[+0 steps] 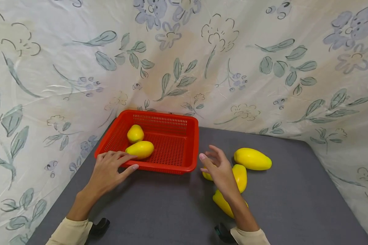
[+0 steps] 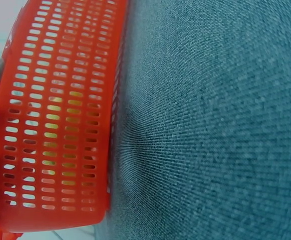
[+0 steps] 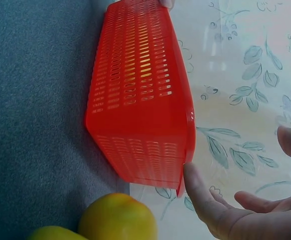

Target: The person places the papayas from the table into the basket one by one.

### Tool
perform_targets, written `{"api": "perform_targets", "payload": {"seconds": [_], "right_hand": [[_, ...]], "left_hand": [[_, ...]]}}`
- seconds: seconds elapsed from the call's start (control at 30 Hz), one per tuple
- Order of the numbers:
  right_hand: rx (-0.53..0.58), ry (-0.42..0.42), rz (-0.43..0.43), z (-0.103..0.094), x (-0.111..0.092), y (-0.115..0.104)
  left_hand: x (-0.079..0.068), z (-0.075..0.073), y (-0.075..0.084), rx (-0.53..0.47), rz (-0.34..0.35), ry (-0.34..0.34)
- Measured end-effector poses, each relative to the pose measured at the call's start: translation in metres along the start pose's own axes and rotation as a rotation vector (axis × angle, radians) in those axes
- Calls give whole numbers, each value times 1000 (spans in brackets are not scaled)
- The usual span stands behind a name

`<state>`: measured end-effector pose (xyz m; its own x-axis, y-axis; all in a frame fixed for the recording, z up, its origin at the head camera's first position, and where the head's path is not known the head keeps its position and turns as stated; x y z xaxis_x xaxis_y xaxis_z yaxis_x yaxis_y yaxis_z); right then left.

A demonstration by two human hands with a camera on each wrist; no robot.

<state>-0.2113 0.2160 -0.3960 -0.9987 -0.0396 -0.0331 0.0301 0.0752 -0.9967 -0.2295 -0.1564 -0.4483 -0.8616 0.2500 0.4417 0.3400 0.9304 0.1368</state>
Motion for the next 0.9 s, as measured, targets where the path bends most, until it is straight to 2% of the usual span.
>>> {"api": "perform_targets", "payload": {"seconds": [0.57,0.9], "right_hand": [[-43,13,0,-18,-7,7],[-66,11,-47,-32,-15,13]], "left_hand": [[-1,0,0,8,6,17],[-1,1,1,2,9,23]]}}
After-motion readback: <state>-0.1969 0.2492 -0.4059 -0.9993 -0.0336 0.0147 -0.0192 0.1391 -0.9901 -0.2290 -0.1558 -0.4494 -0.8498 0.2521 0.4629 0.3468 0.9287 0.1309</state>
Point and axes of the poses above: each hand's wrist, its own x-axis towards the middle knuckle, its own z-axis out of the palm, y = z × x, the point moved 2 cm from there along x, towards the middle knuckle, and after that the axes turned 10 degrees about x, right-handed, at the moved point
